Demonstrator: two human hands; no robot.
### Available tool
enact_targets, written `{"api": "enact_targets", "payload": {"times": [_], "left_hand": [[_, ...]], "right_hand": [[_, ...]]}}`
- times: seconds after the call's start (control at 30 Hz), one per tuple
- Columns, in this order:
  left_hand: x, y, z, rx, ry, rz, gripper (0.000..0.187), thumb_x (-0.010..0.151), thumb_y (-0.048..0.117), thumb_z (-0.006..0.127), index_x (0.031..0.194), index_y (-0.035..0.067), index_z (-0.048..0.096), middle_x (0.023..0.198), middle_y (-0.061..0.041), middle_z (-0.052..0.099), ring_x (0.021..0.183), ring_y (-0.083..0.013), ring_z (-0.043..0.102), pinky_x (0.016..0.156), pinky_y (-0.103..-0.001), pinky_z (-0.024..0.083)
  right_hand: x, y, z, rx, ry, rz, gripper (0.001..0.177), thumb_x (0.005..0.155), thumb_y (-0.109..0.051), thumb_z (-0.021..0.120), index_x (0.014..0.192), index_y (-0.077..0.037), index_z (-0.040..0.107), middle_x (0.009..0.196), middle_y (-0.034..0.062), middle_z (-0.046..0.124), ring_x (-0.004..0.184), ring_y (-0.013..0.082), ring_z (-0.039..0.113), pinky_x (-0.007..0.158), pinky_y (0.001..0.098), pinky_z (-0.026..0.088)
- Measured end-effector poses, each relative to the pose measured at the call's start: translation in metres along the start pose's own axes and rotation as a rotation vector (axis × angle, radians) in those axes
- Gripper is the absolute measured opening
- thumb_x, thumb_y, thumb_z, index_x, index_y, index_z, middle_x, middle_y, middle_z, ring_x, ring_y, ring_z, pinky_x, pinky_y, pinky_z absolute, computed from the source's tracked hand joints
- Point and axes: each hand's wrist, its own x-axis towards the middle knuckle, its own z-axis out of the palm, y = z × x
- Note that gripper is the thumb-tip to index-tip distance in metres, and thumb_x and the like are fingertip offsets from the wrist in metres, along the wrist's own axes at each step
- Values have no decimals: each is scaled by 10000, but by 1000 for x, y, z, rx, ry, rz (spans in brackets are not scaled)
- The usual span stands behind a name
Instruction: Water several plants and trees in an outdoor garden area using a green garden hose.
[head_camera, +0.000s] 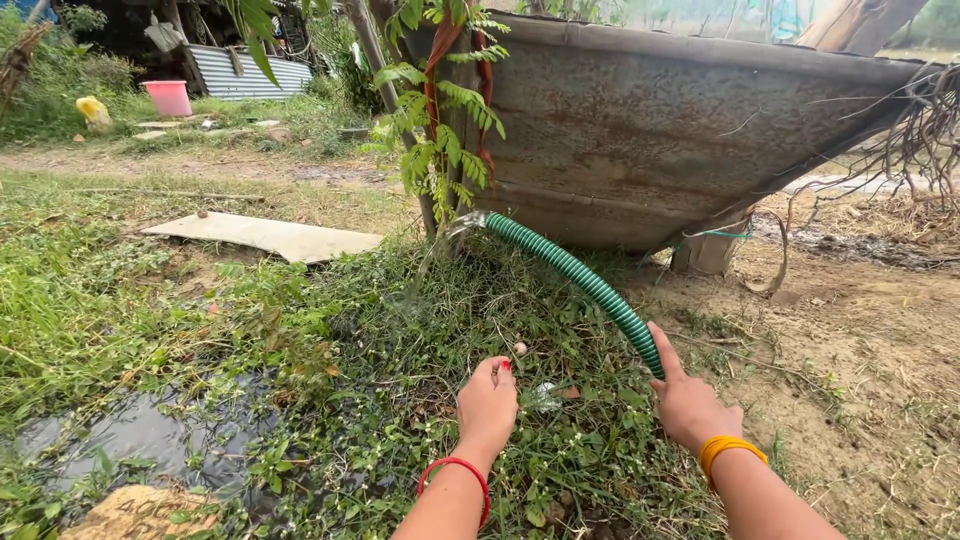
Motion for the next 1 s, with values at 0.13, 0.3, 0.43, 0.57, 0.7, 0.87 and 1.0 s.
{"api": "enact_targets", "payload": {"times": [0.13, 0.3, 0.43, 0.57, 0.7, 0.87, 1.0], "left_hand": [[1, -1, -3, 29, 18, 5, 360, 1000, 325, 516, 1290, 173, 666, 840, -30, 750, 736, -154, 707, 779, -358, 544], [1, 3, 0, 68, 13, -9, 373, 1001, 355, 507, 1292, 185, 668, 822, -35, 752, 731, -150, 707, 789, -357, 534], [2, 4, 11, 40, 9, 9, 367, 990, 343, 520, 1283, 183, 674, 832, -27, 752, 728, -161, 715, 773, -359, 541], [-1, 4, 17, 35, -11, 51, 355, 981, 321, 551, 1281, 175, 671, 837, -27, 753, 737, -161, 706, 762, -354, 538], [-3, 6, 19, 35, -28, 69, 353, 974, 301, 566, 1290, 180, 669, 841, -33, 756, 738, -155, 704, 761, -344, 533], [-4, 5, 20, 3, -41, 77, 354, 976, 290, 561, 1296, 181, 666, 862, -23, 767, 724, -146, 718, 745, -338, 537], [-1, 7, 23, -61, -69, 72, 351, 971, 264, 561, 1295, 174, 663, 894, -14, 773, 708, -148, 727, 722, -344, 558]], "right_hand": [[-1, 0, -8, -11, 21, 12, 822, 1075, -353, 400, 1587, -648, -170, 1356, 73, 712, 1212, 266, 704, 1142, 630, 374], [-3, 2, -10, -23, 46, 1, 787, 1076, -393, 405, 1583, -622, -151, 1325, 108, 704, 1212, 283, 685, 1113, 647, 371], [-2, 0, -10, -27, 41, 1, 789, 1076, -397, 395, 1585, -627, -162, 1325, 108, 701, 1208, 284, 689, 1093, 628, 399], [-6, -1, -11, -24, 29, 4, 778, 1079, -400, 384, 1581, -627, -165, 1313, 106, 706, 1191, 276, 698, 1089, 618, 403], [-6, -1, -12, -27, 28, 8, 788, 1077, -395, 390, 1580, -626, -171, 1304, 107, 707, 1182, 276, 697, 1086, 611, 403], [-5, 1, -7, -33, 26, 18, 769, 1086, -401, 372, 1582, -637, -166, 1274, 116, 720, 1154, 267, 713, 1067, 577, 430], [-4, -1, -8, -22, 19, 10, 781, 1079, -403, 377, 1574, -639, -179, 1259, 99, 733, 1137, 254, 723, 1067, 580, 418]]}}
